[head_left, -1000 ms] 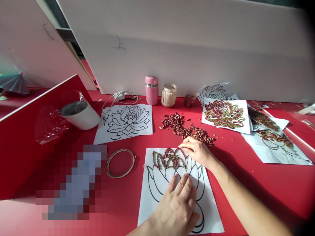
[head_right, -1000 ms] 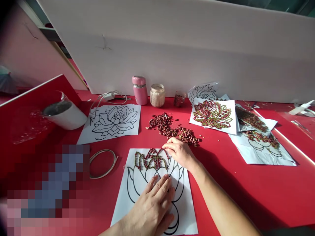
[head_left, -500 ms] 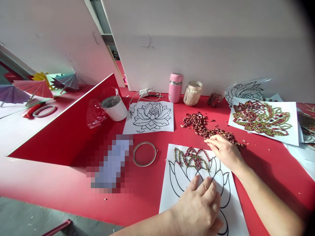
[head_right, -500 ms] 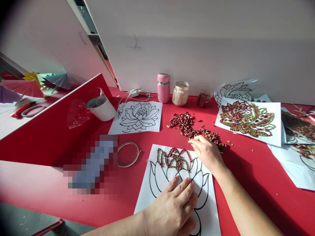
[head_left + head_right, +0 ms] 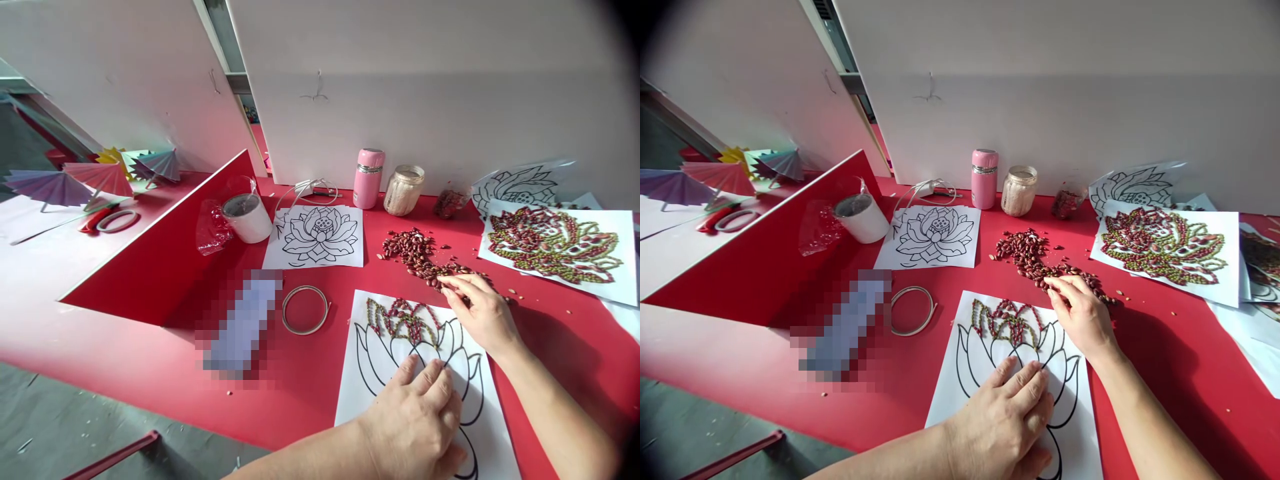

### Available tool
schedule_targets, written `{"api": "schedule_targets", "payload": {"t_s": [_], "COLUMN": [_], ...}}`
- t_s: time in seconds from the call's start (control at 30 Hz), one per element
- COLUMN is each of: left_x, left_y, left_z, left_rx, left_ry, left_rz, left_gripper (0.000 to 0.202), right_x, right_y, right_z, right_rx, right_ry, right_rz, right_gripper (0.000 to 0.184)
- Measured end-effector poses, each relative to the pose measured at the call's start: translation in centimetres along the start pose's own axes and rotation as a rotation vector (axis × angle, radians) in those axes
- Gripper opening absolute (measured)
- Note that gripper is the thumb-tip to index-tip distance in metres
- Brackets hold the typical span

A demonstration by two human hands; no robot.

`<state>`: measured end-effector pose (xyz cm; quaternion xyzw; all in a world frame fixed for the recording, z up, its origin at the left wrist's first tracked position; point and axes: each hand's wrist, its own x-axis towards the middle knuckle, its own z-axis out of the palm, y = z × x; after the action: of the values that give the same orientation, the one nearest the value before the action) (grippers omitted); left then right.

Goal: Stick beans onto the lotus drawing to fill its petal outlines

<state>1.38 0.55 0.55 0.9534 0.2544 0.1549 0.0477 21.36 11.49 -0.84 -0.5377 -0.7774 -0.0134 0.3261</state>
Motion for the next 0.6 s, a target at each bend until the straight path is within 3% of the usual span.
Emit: {"api": "schedule_targets", "payload": {"t_s": [0.2,0.4,0.6], "left_x": [-0.2,-0.1,-0.1], "left_y": [0.0,0.1,0.1], "left_z": [0.0,-0.1,-0.1], "left_rx": [-0.002,-0.009,-0.007], "left_ry": [0.005,-0.003,-0.003], "left_rz": [-0.002,-0.017,-0.016], "left_gripper": [0.046,0.047,0.047], "right_x": [-0.1,-0.3,-0.4], "right_y": [0.1,0.8,1.0], "right_z": [-0.2,0.0,0.1], "right_rx": [-0.022,-0.059,0.042], "right_ry": [0.160,0.199,0.186], "right_rz": [0.097,0.096,0.139], "right_gripper": [0.020,0.029,0.031]}}
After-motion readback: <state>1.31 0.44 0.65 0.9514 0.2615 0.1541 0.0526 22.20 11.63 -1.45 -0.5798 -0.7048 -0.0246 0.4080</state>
